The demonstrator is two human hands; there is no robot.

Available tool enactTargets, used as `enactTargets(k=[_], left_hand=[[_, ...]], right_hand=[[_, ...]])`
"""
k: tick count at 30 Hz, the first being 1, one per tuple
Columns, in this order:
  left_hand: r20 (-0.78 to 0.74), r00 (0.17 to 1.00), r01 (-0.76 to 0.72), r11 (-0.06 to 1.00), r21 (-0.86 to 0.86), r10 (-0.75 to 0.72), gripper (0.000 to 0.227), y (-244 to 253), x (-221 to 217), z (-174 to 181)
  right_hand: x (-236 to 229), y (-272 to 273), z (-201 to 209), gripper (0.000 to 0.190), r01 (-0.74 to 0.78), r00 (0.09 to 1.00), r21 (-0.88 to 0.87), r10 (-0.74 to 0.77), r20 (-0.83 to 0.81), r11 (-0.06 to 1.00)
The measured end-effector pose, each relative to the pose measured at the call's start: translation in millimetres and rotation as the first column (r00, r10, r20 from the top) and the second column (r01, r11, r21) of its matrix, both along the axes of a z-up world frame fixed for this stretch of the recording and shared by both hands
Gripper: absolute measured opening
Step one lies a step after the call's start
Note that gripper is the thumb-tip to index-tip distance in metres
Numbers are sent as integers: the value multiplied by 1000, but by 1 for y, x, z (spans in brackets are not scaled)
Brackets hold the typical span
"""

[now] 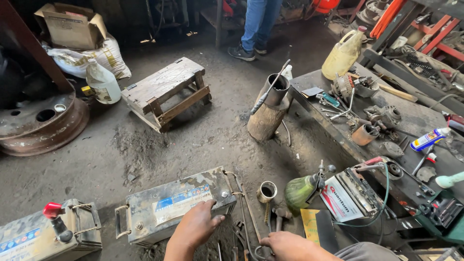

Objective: The person sits on the floor in a workshop and uses a hacksaw to cut a cylindrical metal object placed on top of a car battery. The person holds the object steady with one hand while sawing with the other, eventually cutting through the metal.

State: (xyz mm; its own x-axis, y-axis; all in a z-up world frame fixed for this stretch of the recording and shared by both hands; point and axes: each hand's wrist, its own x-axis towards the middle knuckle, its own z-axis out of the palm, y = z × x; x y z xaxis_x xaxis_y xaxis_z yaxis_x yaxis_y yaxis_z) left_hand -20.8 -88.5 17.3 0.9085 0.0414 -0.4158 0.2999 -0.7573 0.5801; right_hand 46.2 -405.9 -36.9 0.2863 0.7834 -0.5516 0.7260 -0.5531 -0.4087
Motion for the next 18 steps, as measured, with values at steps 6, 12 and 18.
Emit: enactTargets(k=[6,12,18], left_hand=[[-4,1000,-6,1000,-9,6,55,0,-2,9],[-20,1000,-18,1000,-13,18,62,1,-2,12],[-38,999,-21,1000,-20,21,63,0,-3,15]], right_hand=[[-2,4,6,35,6,999,-47,-8,-45,999],[-1,0,-5,48,-1,1000,-63,1,7,998],[-2,-1,-11,52,-3,999,-80,5,32,997]])
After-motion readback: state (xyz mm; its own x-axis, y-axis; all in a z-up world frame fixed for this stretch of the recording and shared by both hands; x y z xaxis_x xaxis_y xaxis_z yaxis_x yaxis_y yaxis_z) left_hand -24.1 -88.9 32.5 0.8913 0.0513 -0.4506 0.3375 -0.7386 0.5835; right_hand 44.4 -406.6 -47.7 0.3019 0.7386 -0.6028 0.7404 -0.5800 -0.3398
